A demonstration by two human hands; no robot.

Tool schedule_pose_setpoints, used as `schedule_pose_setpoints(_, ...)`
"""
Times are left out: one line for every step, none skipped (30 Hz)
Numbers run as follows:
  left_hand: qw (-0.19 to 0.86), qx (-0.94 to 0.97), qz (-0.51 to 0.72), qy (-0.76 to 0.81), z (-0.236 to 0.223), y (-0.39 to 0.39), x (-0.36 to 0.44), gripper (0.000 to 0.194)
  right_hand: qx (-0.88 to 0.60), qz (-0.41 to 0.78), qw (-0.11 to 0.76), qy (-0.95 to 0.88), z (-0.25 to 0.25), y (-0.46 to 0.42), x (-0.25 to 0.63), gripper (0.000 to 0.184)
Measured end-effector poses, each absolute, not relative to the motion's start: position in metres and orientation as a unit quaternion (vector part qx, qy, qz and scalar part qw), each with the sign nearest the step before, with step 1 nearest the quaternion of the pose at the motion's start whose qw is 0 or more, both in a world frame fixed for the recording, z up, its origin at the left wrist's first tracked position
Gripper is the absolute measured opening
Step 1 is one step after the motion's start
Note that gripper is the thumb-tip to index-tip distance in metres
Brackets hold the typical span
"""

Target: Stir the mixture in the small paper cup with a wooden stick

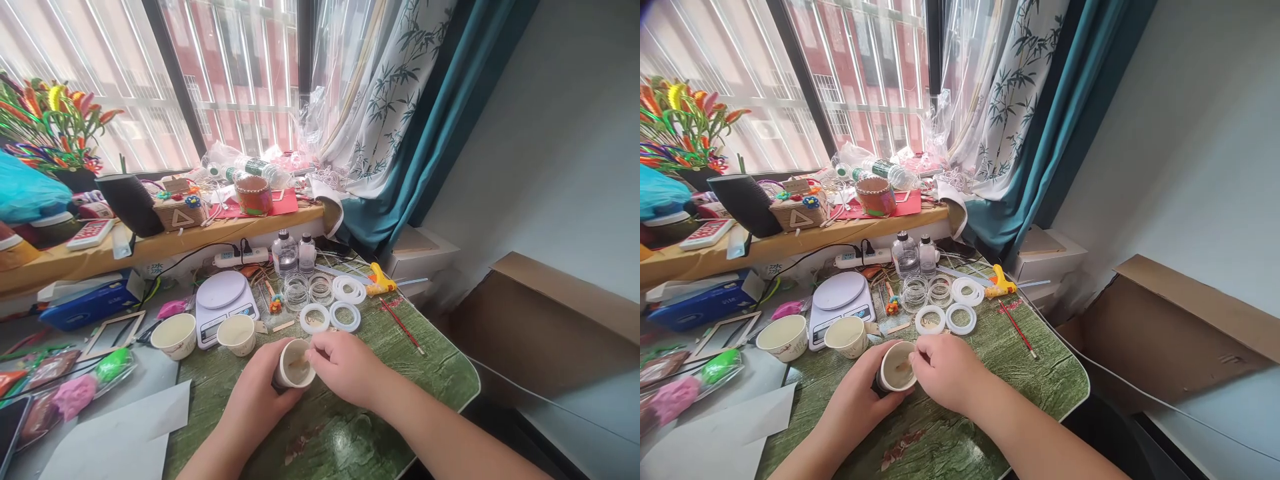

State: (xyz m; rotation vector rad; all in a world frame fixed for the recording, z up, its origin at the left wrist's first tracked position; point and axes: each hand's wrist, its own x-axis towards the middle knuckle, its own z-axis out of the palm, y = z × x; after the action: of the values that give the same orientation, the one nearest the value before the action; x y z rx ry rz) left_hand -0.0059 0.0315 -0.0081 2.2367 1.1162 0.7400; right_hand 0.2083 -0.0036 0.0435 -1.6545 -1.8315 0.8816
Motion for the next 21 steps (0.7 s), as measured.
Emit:
schedule_pose_setpoints(0.263,0.827,0.273,0.415,-0.008,0.032,-0.006,0.059,-0.602,0.338,0.263,-0.674,0.043,-0.004,0.208,0.027)
schedule_pose_setpoints(0.262,0.827,0.272,0.416,-0.009,0.032,-0.006,0.06,-0.604,0.333,0.272,-0.671,0.043,-0.004,0.208,0.027)
schedule_pose_setpoints(0.26,0.827,0.272,0.418,-0.009,0.032,-0.007,0.061,-0.614,0.316,0.277,-0.669,0.042,-0.004,0.208,0.028)
schedule_pose_setpoints(0.259,0.827,0.272,0.419,-0.01,0.032,-0.007,0.062,-0.623,0.301,0.275,-0.667,0.041,-0.004,0.207,0.03)
schedule_pose_setpoints(0.257,0.827,0.272,0.42,-0.01,0.032,-0.007,0.063,-0.626,0.298,0.268,-0.669,0.041,-0.004,0.207,0.03)
schedule_pose_setpoints(0.257,0.827,0.272,0.42,-0.011,0.032,-0.007,0.063,-0.618,0.31,0.26,-0.674,0.04,-0.004,0.207,0.03)
schedule_pose_setpoints(0.258,0.827,0.271,0.42,-0.011,0.032,-0.008,0.062,-0.604,0.328,0.257,-0.679,0.04,-0.004,0.207,0.03)
schedule_pose_setpoints(0.258,0.827,0.271,0.419,-0.011,0.032,-0.008,0.062,-0.593,0.338,0.261,-0.683,0.04,-0.004,0.207,0.03)
schedule_pose_setpoints(0.258,0.828,0.27,0.419,-0.011,0.032,-0.008,0.061,-0.592,0.331,0.27,-0.683,0.04,-0.005,0.207,0.03)
schedule_pose_setpoints(0.258,0.828,0.27,0.419,-0.011,0.032,-0.008,0.061,-0.601,0.312,0.277,-0.681,0.04,-0.005,0.207,0.031)
schedule_pose_setpoints(0.257,0.827,0.27,0.42,-0.011,0.032,-0.007,0.061,-0.611,0.297,0.278,-0.679,0.041,-0.005,0.207,0.032)
schedule_pose_setpoints(0.257,0.827,0.271,0.42,-0.011,0.032,-0.007,0.061,-0.612,0.298,0.274,-0.679,0.041,-0.005,0.207,0.032)
schedule_pose_setpoints(0.257,0.827,0.271,0.421,-0.011,0.033,-0.007,0.061,-0.603,0.315,0.268,-0.682,0.041,-0.005,0.207,0.031)
schedule_pose_setpoints(0.258,0.826,0.272,0.421,-0.011,0.033,-0.007,0.061,-0.589,0.336,0.267,-0.685,0.041,-0.005,0.207,0.03)
schedule_pose_setpoints(0.259,0.826,0.272,0.42,-0.011,0.033,-0.007,0.061,-0.576,0.348,0.274,-0.687,0.04,-0.005,0.207,0.029)
schedule_pose_setpoints(0.259,0.826,0.273,0.419,-0.011,0.033,-0.007,0.061,-0.573,0.342,0.286,-0.688,0.039,-0.004,0.207,0.029)
schedule_pose_setpoints(0.258,0.827,0.274,0.419,-0.011,0.033,-0.007,0.062,-0.581,0.32,0.297,-0.686,0.038,-0.004,0.207,0.03)
schedule_pose_setpoints(0.256,0.827,0.275,0.419,-0.012,0.033,-0.007,0.062,-0.593,0.299,0.301,-0.684,0.036,-0.004,0.207,0.031)
schedule_pose_setpoints(0.255,0.827,0.276,0.419,-0.012,0.034,-0.007,0.063,-0.601,0.289,0.296,-0.684,0.034,-0.003,0.208,0.031)
schedule_pose_setpoints(0.254,0.826,0.276,0.42,-0.012,0.034,-0.007,0.063,-0.602,0.288,0.288,-0.687,0.032,-0.003,0.208,0.032)
schedule_pose_setpoints(0.253,0.826,0.276,0.42,-0.012,0.034,-0.007,0.063,-0.598,0.289,0.281,-0.693,0.031,-0.003,0.208,0.032)
